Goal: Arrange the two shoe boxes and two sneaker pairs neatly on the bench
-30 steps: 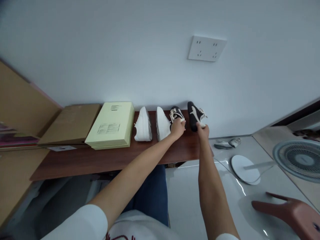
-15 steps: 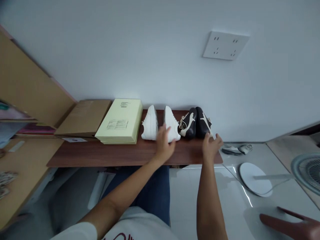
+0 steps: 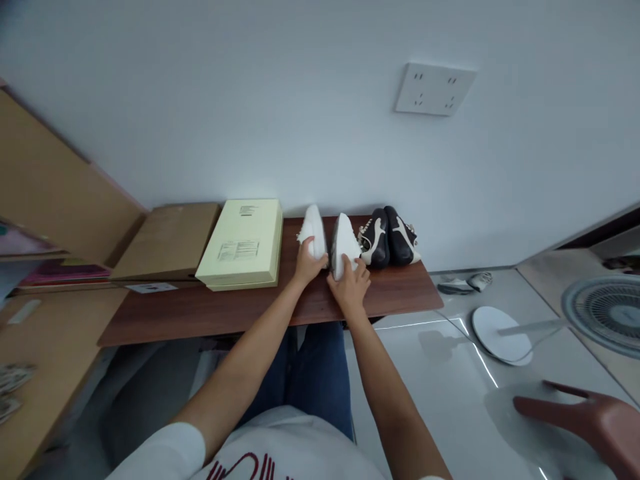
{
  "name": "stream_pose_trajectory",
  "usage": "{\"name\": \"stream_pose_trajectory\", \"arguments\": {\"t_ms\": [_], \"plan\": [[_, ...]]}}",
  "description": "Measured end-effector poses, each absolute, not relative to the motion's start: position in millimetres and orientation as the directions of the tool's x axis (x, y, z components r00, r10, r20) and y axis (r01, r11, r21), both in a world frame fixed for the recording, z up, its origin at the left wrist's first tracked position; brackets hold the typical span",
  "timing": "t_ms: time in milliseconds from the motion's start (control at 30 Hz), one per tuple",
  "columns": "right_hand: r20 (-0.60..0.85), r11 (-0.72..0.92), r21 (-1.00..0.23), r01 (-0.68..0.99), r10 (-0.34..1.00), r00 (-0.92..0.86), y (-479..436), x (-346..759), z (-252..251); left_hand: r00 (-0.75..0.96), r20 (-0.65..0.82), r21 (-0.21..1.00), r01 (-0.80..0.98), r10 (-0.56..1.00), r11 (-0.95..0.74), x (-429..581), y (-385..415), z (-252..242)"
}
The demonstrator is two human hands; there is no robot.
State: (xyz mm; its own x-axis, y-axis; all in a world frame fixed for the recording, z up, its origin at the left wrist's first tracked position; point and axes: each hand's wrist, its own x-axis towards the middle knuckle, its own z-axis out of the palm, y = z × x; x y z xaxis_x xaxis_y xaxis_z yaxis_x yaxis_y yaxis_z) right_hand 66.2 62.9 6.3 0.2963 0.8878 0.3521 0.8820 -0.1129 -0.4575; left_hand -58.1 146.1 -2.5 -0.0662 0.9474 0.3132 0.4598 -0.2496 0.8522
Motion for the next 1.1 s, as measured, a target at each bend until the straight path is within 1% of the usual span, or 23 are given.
{"name": "stream_pose_trajectory", "arguments": {"t_ms": [67,167,267,333,367,400,433,500,533,567,600,633,667,733,767,833,1000,1100], "plan": [[0.374,-0.125,-0.457,0.881,0.871,0.318,56.0,69.9,2.3,-0.008,0.329,0.845,0.449,0.944,-0.291,-56.5,139.6,-6.9],[0.368,-0.161,-0.455,0.876,0.862,0.350,53.6,74.3,-0.9,-0.004,0.292,0.857,0.444,0.956,-0.260,-48.8,136.7,-9.4],[0.345,-0.182,-0.451,0.874,0.867,0.359,55.0,74.9,1.7,0.022,0.204,0.870,0.455,0.979,-0.192,-42.4,144.4,-1.5],[0.341,-0.191,-0.451,0.872,0.866,0.366,52.5,71.9,7.8,0.049,0.105,0.859,0.499,0.993,-0.115,-47.3,144.8,9.1],[0.354,-0.189,-0.456,0.870,0.858,0.373,49.8,68.7,12.0,0.057,0.078,0.845,0.526,0.995,-0.097,-54.5,140.4,14.9],[0.380,-0.177,-0.467,0.866,0.844,0.377,46.5,63.9,16.7,0.065,0.093,0.828,0.549,0.993,-0.114,-65.7,132.3,20.2],[0.417,-0.144,-0.488,0.861,0.828,0.375,43.0,57.1,21.4,0.070,0.153,0.807,0.567,0.986,-0.165,-80.8,120.4,24.4],[0.482,-0.002,-0.563,0.826,0.811,0.331,37.7,36.1,29.5,0.051,0.383,0.732,0.593,0.922,-0.337,-122.2,89.3,27.2],[0.491,0.098,-0.612,0.784,0.825,0.280,37.1,21.6,31.9,-0.025,0.483,0.692,0.623,0.875,-0.364,-146.8,72.8,25.6],[0.476,0.192,-0.668,0.719,0.852,0.216,38.4,4.9,33.1,-0.149,0.549,0.676,0.659,0.823,-0.331,-172.4,58.0,22.4],[0.438,0.255,-0.731,0.633,0.886,0.150,42.0,-13.5,32.8,-0.294,0.575,0.689,0.677,0.764,-0.259,-197.4,46.2,17.9],[0.379,0.272,-0.797,0.540,0.920,0.096,47.4,-32.6,31.3,-0.428,0.560,0.728,0.663,0.709,-0.175,-220.3,38.0,12.9],[0.306,0.246,-0.858,0.452,0.950,0.063,54.4,-51.1,28.7,-0.512,0.517,0.771,0.626,0.686,-0.114,-239.7,33.4,7.7],[0.157,0.133,-0.939,0.317,0.986,0.050,68.7,-82.0,21.8,-0.562,0.407,0.841,0.538,0.720,-0.055,-265.0,32.1,-1.8],[0.106,0.086,-0.957,0.276,0.993,0.058,74.1,-92.5,18.0,-0.546,0.358,0.867,0.495,0.757,-0.053,-270.8,33.1,-5.8],[0.065,0.043,-0.967,0.252,0.994,0.083,78.2,-101.8,9.9,-0.490,0.298,0.903,0.423,0.819,-0.076,-272.2,33.3,-12.1],[0.107,0.044,-0.954,0.296,0.974,0.199,68.2,-77.7,-7.0,-0.337,0.276,0.931,0.327,0.900,-0.163,-251.3,22.8,-20.5],[0.113,0.038,-0.953,0.300,0.965,0.236,75.1,-57.7,-4.7,-0.267,0.263,0.935,0.306,0.927,-0.177,-238.8,25.4,-21.7]]}}
